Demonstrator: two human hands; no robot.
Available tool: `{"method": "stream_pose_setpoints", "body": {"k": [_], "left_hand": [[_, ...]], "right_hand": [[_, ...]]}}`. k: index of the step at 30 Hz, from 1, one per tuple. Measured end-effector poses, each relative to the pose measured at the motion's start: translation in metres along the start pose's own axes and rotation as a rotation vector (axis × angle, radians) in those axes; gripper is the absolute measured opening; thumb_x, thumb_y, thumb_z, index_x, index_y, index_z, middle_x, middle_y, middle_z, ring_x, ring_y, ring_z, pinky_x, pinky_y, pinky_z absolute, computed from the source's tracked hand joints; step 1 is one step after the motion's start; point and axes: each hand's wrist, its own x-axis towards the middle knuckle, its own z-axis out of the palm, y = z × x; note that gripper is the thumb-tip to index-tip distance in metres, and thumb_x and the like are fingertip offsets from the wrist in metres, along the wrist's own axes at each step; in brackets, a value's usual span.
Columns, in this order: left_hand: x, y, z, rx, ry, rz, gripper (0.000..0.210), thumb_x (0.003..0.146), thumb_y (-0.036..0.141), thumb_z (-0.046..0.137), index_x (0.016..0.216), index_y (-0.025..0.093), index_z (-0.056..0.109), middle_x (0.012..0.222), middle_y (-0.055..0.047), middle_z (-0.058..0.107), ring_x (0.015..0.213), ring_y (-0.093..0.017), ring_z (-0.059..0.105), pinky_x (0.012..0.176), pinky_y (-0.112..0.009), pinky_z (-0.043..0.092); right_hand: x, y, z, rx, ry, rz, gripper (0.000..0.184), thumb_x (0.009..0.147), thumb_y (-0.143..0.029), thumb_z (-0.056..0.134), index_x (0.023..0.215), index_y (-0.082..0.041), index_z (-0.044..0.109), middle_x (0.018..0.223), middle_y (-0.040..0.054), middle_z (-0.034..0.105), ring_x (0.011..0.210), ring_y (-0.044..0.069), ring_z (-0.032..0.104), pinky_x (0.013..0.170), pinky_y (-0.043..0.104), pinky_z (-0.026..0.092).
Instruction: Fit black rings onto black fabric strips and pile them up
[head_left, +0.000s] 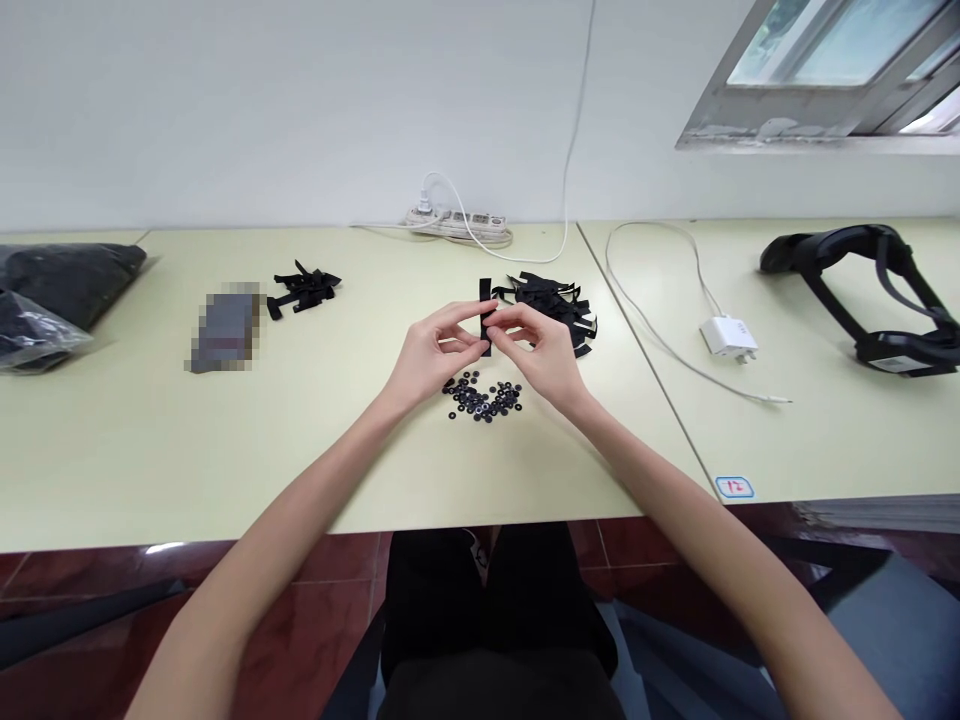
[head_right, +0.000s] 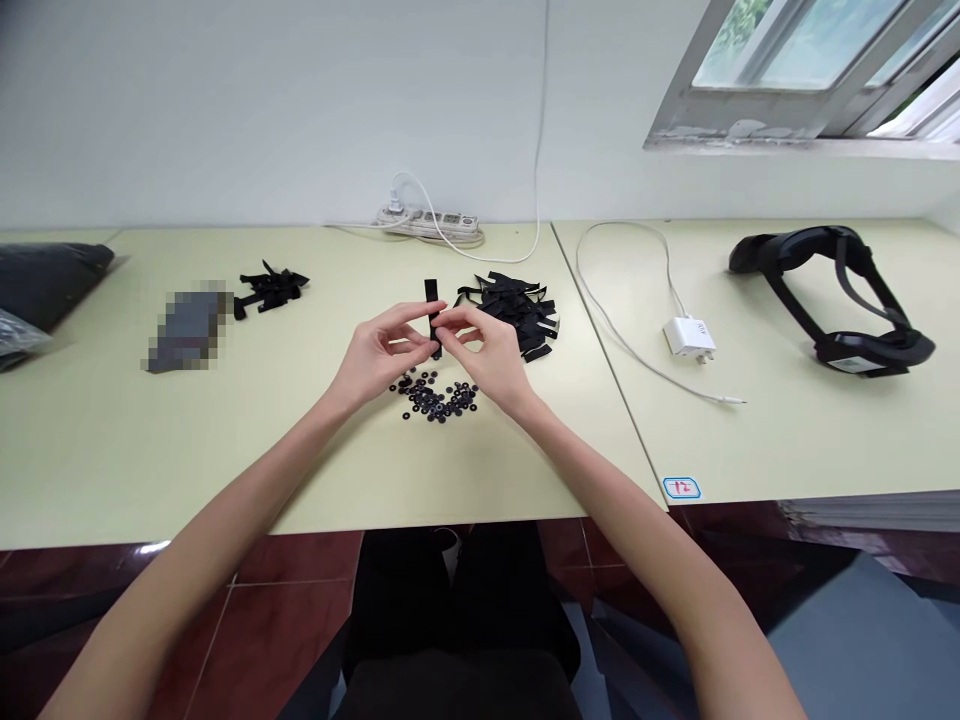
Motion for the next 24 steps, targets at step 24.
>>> {"method": "stream_pose_setpoints", "body": {"k": [24], "left_hand": [[-0.0023, 0.0013, 0.0051, 0.032, -0.011, 0.035, 0.045, 0.094, 0.024, 0.079, 0.138, 0.029, 0.078, 0.147, -0.009, 0.071, 0.089, -0.013, 0.077, 0.089, -0.033, 0.071]], "right_hand": [[0.0029, 0.0050, -0.0022, 0.235, -0.050, 0.247, 0.026, 0.090, -0.042, 0.085, 0.104, -0.026, 0.070, 0.100, 0.0028, 0.074, 0.105, 0.023, 0.073, 0.102, 0.044, 0.061]]}}
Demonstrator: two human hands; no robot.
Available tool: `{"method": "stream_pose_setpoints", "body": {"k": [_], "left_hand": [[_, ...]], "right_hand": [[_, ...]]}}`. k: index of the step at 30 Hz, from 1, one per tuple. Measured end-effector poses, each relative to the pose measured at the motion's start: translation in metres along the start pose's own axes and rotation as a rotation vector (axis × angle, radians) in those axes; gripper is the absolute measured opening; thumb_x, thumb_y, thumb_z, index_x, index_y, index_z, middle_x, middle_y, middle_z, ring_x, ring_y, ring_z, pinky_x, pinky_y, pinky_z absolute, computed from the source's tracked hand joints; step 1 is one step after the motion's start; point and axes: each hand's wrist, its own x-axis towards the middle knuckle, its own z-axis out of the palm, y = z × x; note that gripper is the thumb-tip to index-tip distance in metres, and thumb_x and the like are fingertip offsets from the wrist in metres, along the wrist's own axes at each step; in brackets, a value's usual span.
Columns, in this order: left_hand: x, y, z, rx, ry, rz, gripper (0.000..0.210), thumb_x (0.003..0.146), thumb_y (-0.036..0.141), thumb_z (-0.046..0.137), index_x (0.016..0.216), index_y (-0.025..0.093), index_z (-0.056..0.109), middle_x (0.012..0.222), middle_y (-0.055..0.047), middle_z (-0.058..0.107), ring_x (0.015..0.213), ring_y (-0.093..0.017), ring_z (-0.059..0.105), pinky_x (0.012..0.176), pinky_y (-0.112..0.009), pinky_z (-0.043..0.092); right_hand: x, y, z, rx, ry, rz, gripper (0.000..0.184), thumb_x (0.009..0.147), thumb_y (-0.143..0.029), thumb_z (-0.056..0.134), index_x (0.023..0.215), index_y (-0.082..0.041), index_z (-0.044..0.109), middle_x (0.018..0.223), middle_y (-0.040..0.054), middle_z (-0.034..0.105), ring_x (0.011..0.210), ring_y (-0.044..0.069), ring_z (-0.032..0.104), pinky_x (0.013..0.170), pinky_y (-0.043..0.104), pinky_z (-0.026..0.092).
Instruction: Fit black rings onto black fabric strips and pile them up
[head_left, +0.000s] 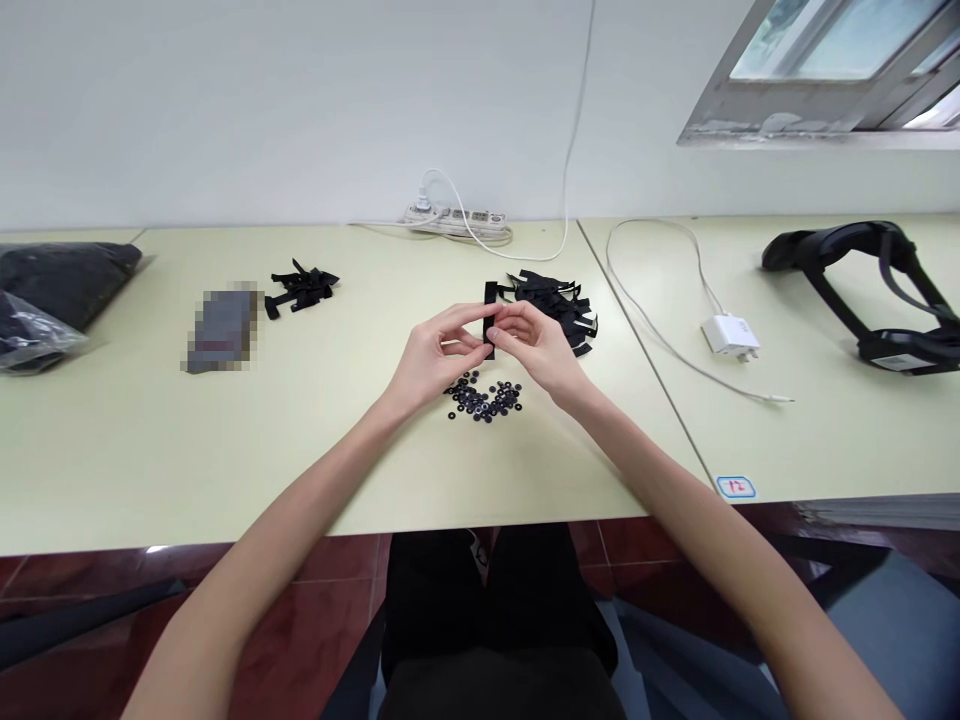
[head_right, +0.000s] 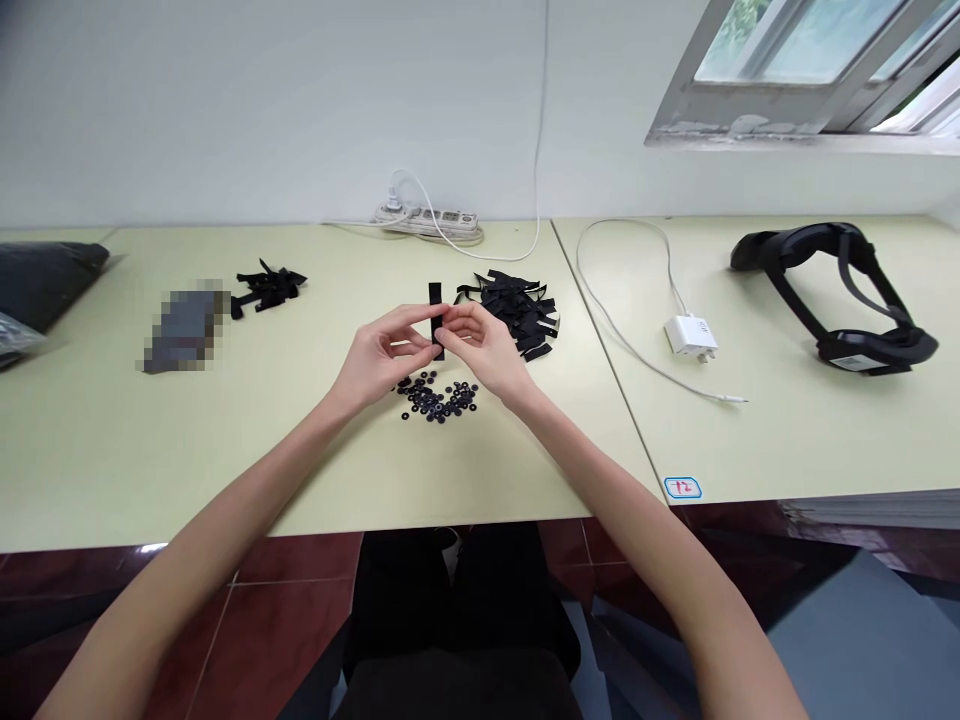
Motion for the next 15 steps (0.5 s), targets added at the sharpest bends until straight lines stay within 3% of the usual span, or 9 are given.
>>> {"method": "stream_pose_setpoints", "body": {"k": [6, 11, 15], "left_hand": [[-0.0002, 0.0029, -0.0006, -0.002, -0.005, -0.020, 0.047, 0.094, 0.033, 0.081, 0.140, 0.028, 0.075, 0.150, -0.010, 0.069, 0.089, -0.014, 0.076, 0.087, -0.031, 0.070], [0.0020, 0.0030, -0.0034, -0.015, 0.016, -0.058, 0.066, 0.092, 0.039, 0.085, 0.153, 0.037, 0.061, 0.159, -0.009, 0.063, 0.088, -0.013, 0.077, 0.085, -0.029, 0.066], [0.0039, 0.0017, -0.0052, 0.041, 0.047, -0.062, 0.033, 0.094, 0.042, 0.083, 0.123, 0.028, 0.075, 0.140, -0.008, 0.072, 0.094, -0.017, 0.076, 0.078, -0.030, 0.064]], "right_hand": [[-0.0002, 0.0000, 0.0002, -0.005, -0.008, -0.046, 0.025, 0.090, -0.046, 0.084, 0.098, -0.025, 0.073, 0.100, 0.0031, 0.075, 0.101, 0.022, 0.073, 0.104, 0.045, 0.061], [0.0007, -0.0002, -0.0024, -0.062, 0.062, -0.082, 0.024, 0.089, -0.046, 0.086, 0.096, -0.025, 0.076, 0.103, 0.0039, 0.078, 0.099, 0.023, 0.074, 0.101, 0.047, 0.063], [0.0008, -0.0020, -0.0037, -0.095, 0.087, -0.095, 0.021, 0.087, -0.044, 0.088, 0.094, -0.025, 0.079, 0.102, 0.0038, 0.079, 0.097, 0.023, 0.074, 0.099, 0.047, 0.064]]}}
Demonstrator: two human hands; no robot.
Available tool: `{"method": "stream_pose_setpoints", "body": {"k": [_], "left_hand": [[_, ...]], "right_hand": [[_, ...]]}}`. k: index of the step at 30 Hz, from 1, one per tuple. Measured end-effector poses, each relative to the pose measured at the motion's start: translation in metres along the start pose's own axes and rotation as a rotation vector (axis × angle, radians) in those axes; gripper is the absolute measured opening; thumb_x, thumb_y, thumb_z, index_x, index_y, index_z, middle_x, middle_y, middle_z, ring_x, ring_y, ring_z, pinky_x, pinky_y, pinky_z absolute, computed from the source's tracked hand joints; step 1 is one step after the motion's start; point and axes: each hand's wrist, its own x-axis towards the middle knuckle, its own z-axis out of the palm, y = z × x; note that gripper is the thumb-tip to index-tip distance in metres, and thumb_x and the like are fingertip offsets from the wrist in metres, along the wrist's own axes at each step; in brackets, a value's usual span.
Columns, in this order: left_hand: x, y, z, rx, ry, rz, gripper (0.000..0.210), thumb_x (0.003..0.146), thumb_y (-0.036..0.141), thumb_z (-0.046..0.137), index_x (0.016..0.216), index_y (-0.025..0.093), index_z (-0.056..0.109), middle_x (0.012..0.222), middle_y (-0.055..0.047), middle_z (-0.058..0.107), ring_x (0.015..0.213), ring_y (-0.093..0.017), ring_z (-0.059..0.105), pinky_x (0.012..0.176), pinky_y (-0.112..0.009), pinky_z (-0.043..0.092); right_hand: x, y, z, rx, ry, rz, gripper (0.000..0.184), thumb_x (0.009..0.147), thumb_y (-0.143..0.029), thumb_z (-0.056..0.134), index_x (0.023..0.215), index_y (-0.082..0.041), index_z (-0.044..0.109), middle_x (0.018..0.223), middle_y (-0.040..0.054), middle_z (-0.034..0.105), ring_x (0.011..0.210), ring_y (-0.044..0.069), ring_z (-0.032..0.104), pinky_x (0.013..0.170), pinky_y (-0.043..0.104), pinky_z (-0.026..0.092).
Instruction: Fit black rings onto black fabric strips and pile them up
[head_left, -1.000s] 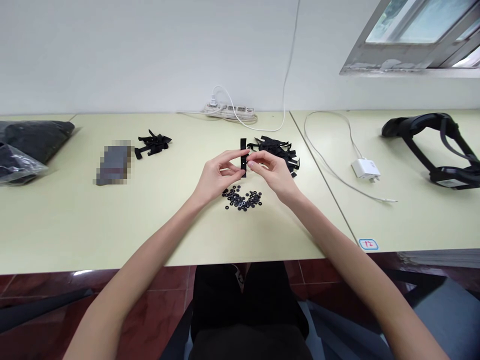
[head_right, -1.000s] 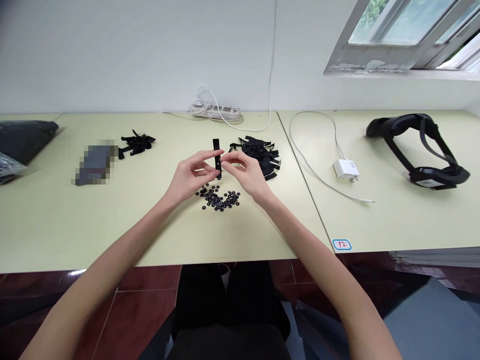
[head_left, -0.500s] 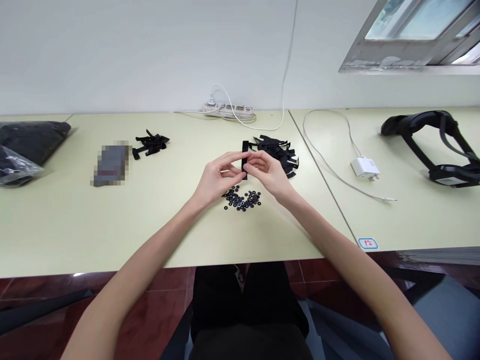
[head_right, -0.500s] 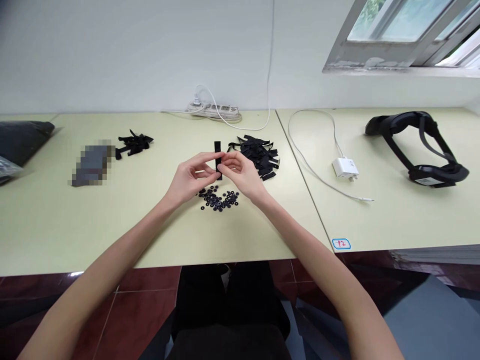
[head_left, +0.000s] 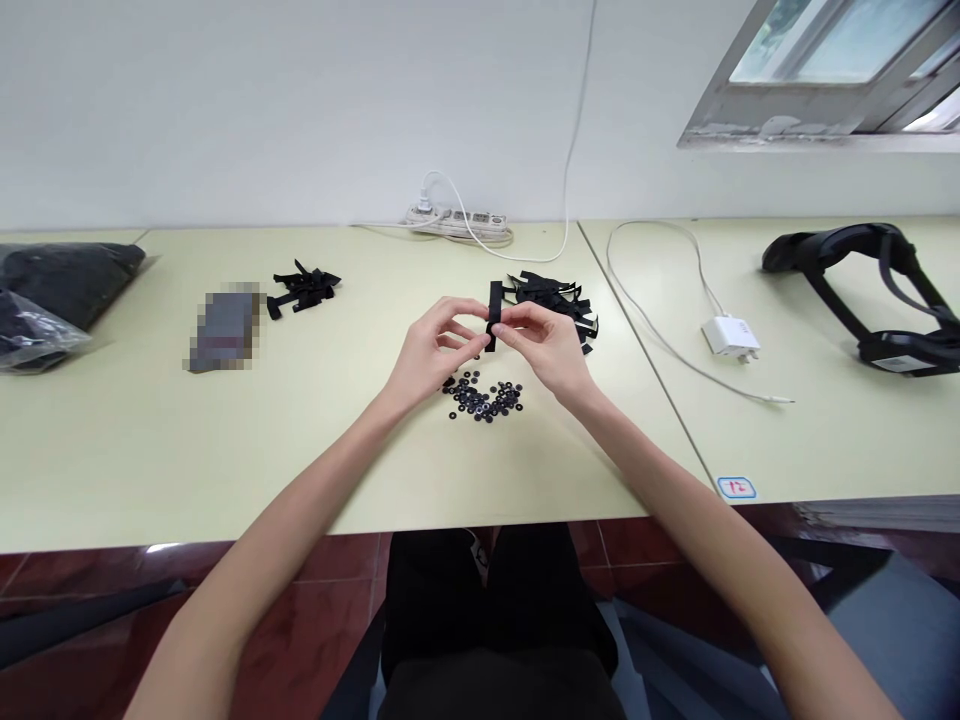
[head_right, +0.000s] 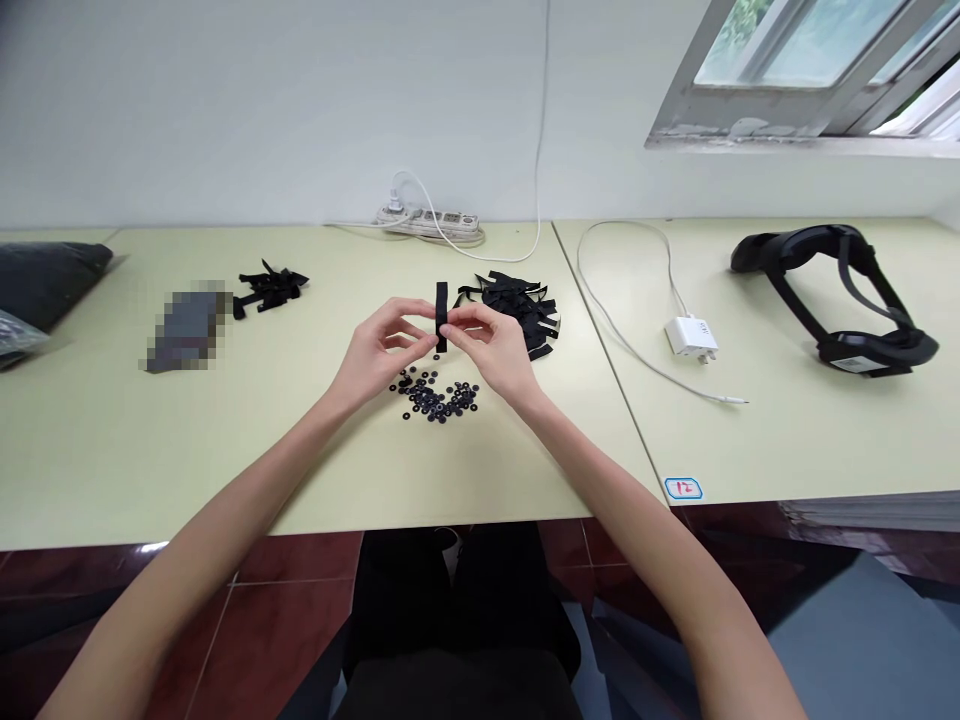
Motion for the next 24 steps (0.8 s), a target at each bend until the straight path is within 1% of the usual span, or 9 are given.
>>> {"method": "stream_pose_setpoints", "body": {"k": [2, 4, 6, 12, 18, 20, 22, 24], "left_hand": [[0.001, 0.000, -0.001, 0.033, 0.011, 0.006, 0.023, 0.096, 0.043, 0.081, 0.110, 0.025, 0.076, 0.127, -0.007, 0.075, 0.094, -0.018, 0.076, 0.078, -0.031, 0.063], [0.001, -0.001, -0.002, 0.055, 0.024, 0.015, 0.020, 0.097, 0.044, 0.080, 0.104, 0.025, 0.077, 0.118, -0.007, 0.077, 0.094, -0.019, 0.075, 0.079, -0.033, 0.062], [0.001, -0.001, -0.004, 0.079, 0.026, 0.032, 0.019, 0.097, 0.044, 0.079, 0.102, 0.025, 0.078, 0.114, -0.006, 0.077, 0.094, -0.019, 0.074, 0.079, -0.033, 0.061], [0.003, -0.003, -0.006, 0.127, 0.007, 0.057, 0.017, 0.098, 0.041, 0.078, 0.103, 0.025, 0.079, 0.111, -0.006, 0.078, 0.094, -0.018, 0.073, 0.077, -0.032, 0.060], [0.003, -0.003, -0.006, 0.143, 0.023, 0.046, 0.019, 0.098, 0.043, 0.077, 0.101, 0.024, 0.079, 0.111, -0.007, 0.077, 0.093, -0.019, 0.073, 0.077, -0.032, 0.060], [0.003, -0.003, -0.006, 0.107, 0.042, 0.018, 0.021, 0.095, 0.044, 0.080, 0.099, 0.024, 0.079, 0.110, -0.007, 0.077, 0.093, -0.019, 0.073, 0.077, -0.032, 0.060], [0.005, -0.004, -0.008, 0.018, 0.077, -0.046, 0.024, 0.092, 0.046, 0.083, 0.097, 0.023, 0.078, 0.109, -0.007, 0.076, 0.093, -0.020, 0.072, 0.077, -0.033, 0.062], [0.008, -0.007, -0.011, -0.096, 0.130, -0.126, 0.027, 0.088, 0.048, 0.086, 0.095, 0.023, 0.077, 0.108, -0.006, 0.074, 0.093, -0.020, 0.072, 0.078, -0.034, 0.064]], "right_hand": [[-0.001, -0.001, 0.001, 0.001, -0.011, 0.001, 0.020, 0.086, -0.042, 0.088, 0.092, -0.025, 0.079, 0.098, 0.0033, 0.079, 0.095, 0.023, 0.075, 0.097, 0.047, 0.064], [-0.001, -0.001, 0.002, 0.012, -0.023, 0.002, 0.018, 0.086, -0.039, 0.088, 0.090, -0.025, 0.078, 0.095, 0.0024, 0.078, 0.093, 0.022, 0.074, 0.096, 0.046, 0.065], [-0.002, -0.001, 0.002, 0.026, -0.029, -0.006, 0.016, 0.086, -0.037, 0.088, 0.088, -0.025, 0.078, 0.092, 0.0016, 0.077, 0.091, 0.021, 0.074, 0.095, 0.045, 0.065], [-0.003, -0.001, 0.003, 0.016, -0.001, -0.009, 0.015, 0.085, -0.035, 0.088, 0.088, -0.024, 0.078, 0.091, 0.0018, 0.078, 0.089, 0.021, 0.075, 0.094, 0.046, 0.065], [-0.004, -0.002, 0.005, -0.021, -0.015, -0.005, 0.013, 0.088, -0.035, 0.086, 0.091, -0.025, 0.079, 0.097, 0.0025, 0.080, 0.094, 0.023, 0.076, 0.101, 0.047, 0.064], [-0.003, -0.001, 0.005, -0.023, -0.034, -0.016, 0.011, 0.091, -0.035, 0.082, 0.096, -0.026, 0.079, 0.102, 0.0029, 0.081, 0.098, 0.022, 0.076, 0.101, 0.045, 0.063], [-0.003, 0.001, 0.004, -0.055, -0.074, -0.010, 0.009, 0.095, -0.033, 0.078, 0.101, -0.026, 0.080, 0.107, 0.0036, 0.081, 0.101, 0.022, 0.076, 0.100, 0.044, 0.062], [-0.003, 0.002, 0.002, -0.156, -0.173, 0.001, 0.009, 0.098, -0.030, 0.074, 0.102, -0.026, 0.080, 0.107, 0.0045, 0.082, 0.099, 0.022, 0.075, 0.097, 0.043, 0.061]]}}
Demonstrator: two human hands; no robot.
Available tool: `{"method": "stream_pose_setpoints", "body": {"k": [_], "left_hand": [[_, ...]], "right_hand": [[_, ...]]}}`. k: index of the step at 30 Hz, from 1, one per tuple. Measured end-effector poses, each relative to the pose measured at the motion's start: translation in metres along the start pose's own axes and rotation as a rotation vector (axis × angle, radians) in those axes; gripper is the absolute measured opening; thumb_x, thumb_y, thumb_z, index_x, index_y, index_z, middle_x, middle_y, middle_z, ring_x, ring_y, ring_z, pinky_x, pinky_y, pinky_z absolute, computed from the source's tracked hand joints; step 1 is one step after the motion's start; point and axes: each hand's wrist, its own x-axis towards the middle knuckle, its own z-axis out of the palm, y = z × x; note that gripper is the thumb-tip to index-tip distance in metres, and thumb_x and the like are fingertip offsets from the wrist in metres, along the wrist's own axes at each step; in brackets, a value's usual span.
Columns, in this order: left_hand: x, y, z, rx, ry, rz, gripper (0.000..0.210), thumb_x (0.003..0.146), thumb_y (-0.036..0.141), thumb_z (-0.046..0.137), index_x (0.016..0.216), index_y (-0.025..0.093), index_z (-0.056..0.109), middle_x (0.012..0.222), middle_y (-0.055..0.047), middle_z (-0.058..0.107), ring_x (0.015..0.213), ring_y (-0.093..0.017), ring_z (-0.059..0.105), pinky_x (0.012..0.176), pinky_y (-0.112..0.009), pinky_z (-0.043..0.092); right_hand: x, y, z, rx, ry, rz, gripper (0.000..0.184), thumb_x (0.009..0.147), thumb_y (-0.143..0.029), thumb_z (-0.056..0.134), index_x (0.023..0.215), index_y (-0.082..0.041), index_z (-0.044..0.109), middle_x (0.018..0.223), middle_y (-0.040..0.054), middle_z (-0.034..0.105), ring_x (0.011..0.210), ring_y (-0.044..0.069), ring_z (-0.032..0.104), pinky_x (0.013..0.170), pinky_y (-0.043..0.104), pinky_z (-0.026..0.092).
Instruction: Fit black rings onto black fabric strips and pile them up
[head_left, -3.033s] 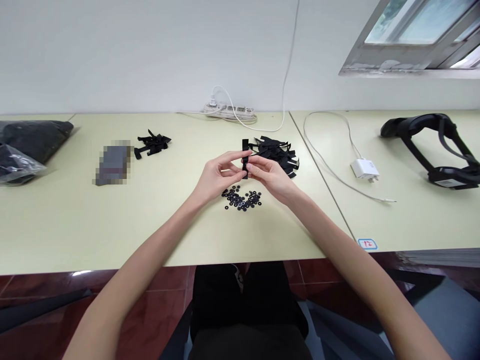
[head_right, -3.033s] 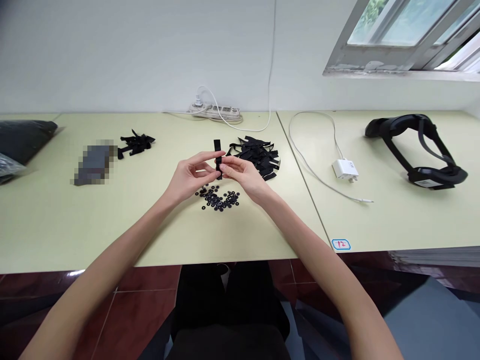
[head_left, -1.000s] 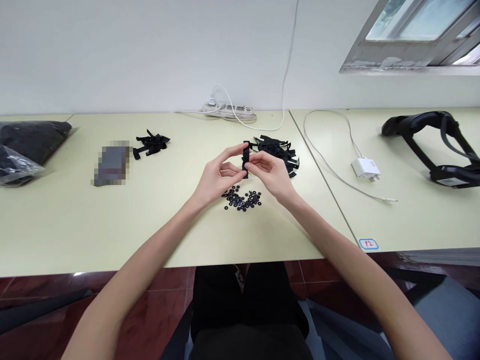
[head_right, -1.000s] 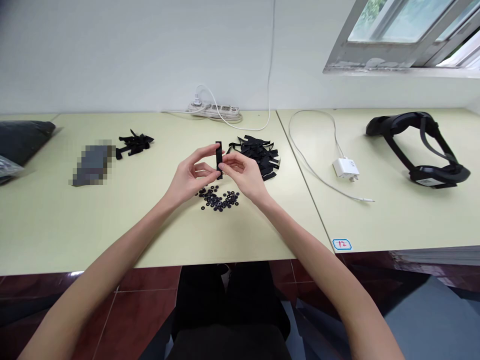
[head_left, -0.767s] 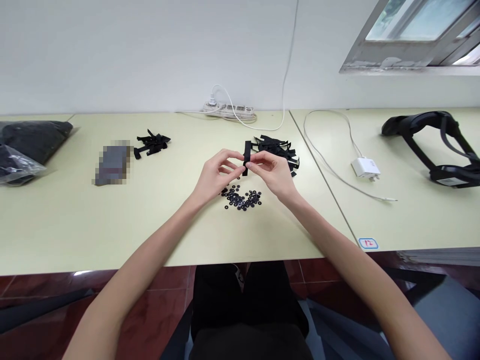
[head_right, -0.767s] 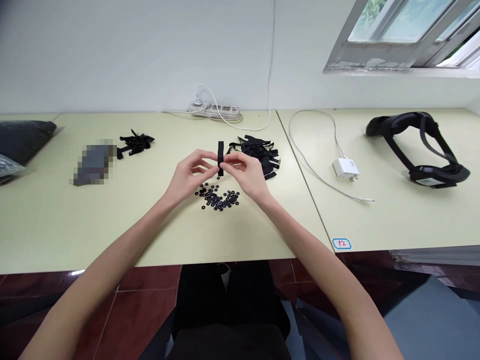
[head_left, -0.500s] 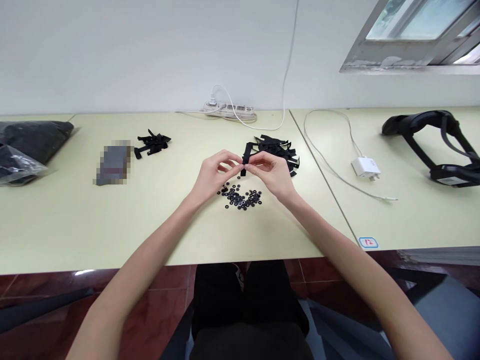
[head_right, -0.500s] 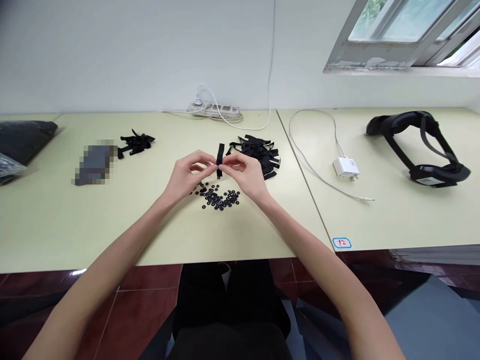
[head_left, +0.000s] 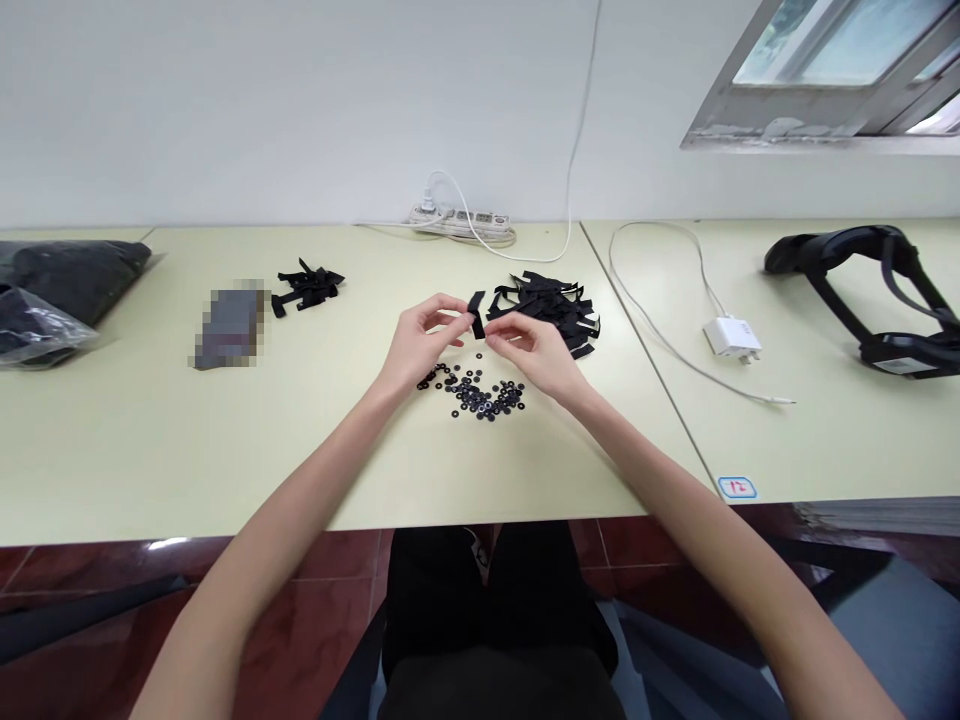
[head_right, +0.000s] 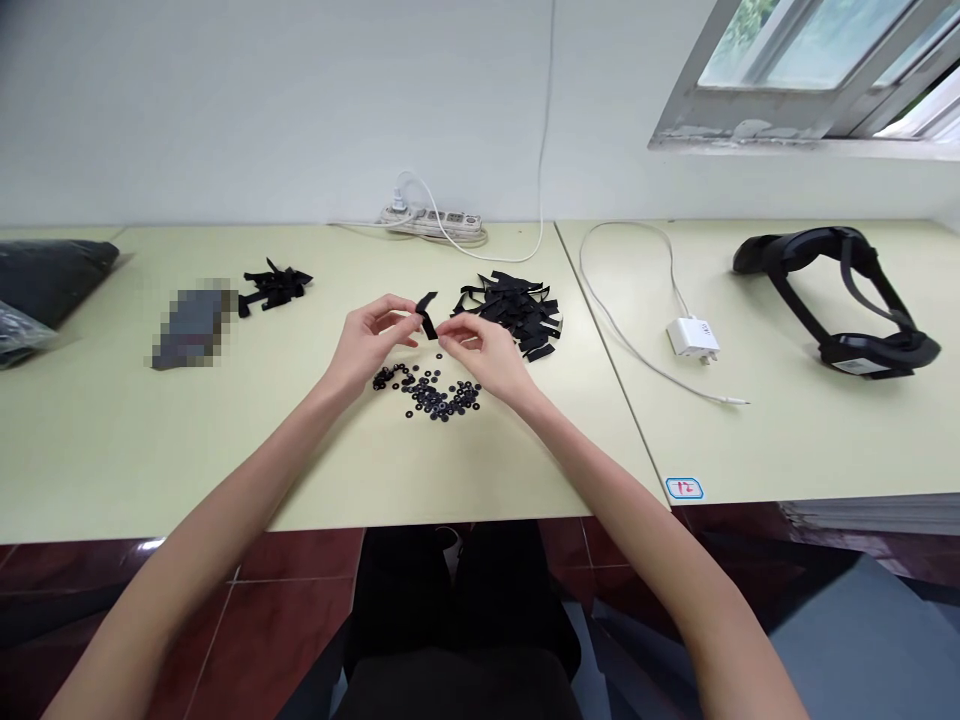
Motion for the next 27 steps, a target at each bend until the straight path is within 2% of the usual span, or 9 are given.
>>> {"method": "stream_pose_setpoints", "body": {"k": [3, 6, 11, 16, 21, 27], "left_hand": [[0.006, -0.004, -0.007, -0.126, 0.077, -0.098, 0.031, 0.085, 0.051, 0.087, 0.095, 0.025, 0.074, 0.107, -0.005, 0.072, 0.097, -0.020, 0.071, 0.080, -0.032, 0.066], [0.010, -0.007, -0.013, -0.209, 0.097, -0.163, 0.035, 0.082, 0.053, 0.090, 0.097, 0.026, 0.072, 0.106, -0.004, 0.071, 0.102, -0.020, 0.071, 0.082, -0.030, 0.065], [0.011, -0.010, -0.014, -0.308, 0.050, -0.226, 0.043, 0.075, 0.054, 0.096, 0.100, 0.028, 0.073, 0.105, -0.003, 0.072, 0.102, -0.019, 0.071, 0.083, -0.030, 0.065], [0.009, -0.011, -0.012, -0.242, -0.014, -0.185, 0.039, 0.083, 0.058, 0.090, 0.100, 0.028, 0.072, 0.098, -0.003, 0.072, 0.100, -0.020, 0.073, 0.082, -0.032, 0.065], [0.009, -0.010, -0.012, -0.260, -0.002, -0.204, 0.038, 0.080, 0.055, 0.094, 0.098, 0.028, 0.073, 0.098, -0.001, 0.071, 0.098, -0.018, 0.072, 0.081, -0.029, 0.064], [0.008, -0.011, -0.011, -0.292, 0.006, -0.235, 0.043, 0.075, 0.057, 0.098, 0.099, 0.028, 0.077, 0.099, -0.002, 0.071, 0.097, -0.017, 0.070, 0.081, -0.027, 0.064]], "right_hand": [[-0.004, -0.001, 0.000, -0.255, -0.182, -0.047, 0.011, 0.099, -0.023, 0.072, 0.098, -0.024, 0.083, 0.103, 0.0060, 0.080, 0.097, 0.023, 0.073, 0.095, 0.043, 0.058], [-0.008, -0.004, 0.003, -0.423, -0.259, -0.112, 0.012, 0.100, -0.020, 0.072, 0.099, -0.023, 0.083, 0.103, 0.0071, 0.077, 0.101, 0.026, 0.071, 0.095, 0.043, 0.055], [-0.009, -0.003, 0.005, -0.490, -0.278, -0.145, 0.013, 0.103, -0.021, 0.071, 0.095, -0.023, 0.080, 0.103, 0.0076, 0.076, 0.101, 0.026, 0.069, 0.093, 0.041, 0.053], [-0.010, -0.001, 0.008, -0.528, -0.261, -0.174, 0.015, 0.107, -0.025, 0.065, 0.103, -0.023, 0.080, 0.104, 0.0085, 0.074, 0.102, 0.027, 0.068, 0.092, 0.041, 0.052], [-0.013, 0.001, 0.013, -0.614, -0.259, -0.251, 0.014, 0.108, -0.025, 0.066, 0.104, -0.024, 0.079, 0.108, 0.0090, 0.074, 0.106, 0.028, 0.066, 0.097, 0.044, 0.051], [-0.011, 0.000, 0.011, -0.666, -0.283, -0.256, 0.009, 0.106, -0.023, 0.069, 0.099, -0.023, 0.076, 0.105, 0.0085, 0.074, 0.105, 0.029, 0.065, 0.096, 0.043, 0.050]]}}
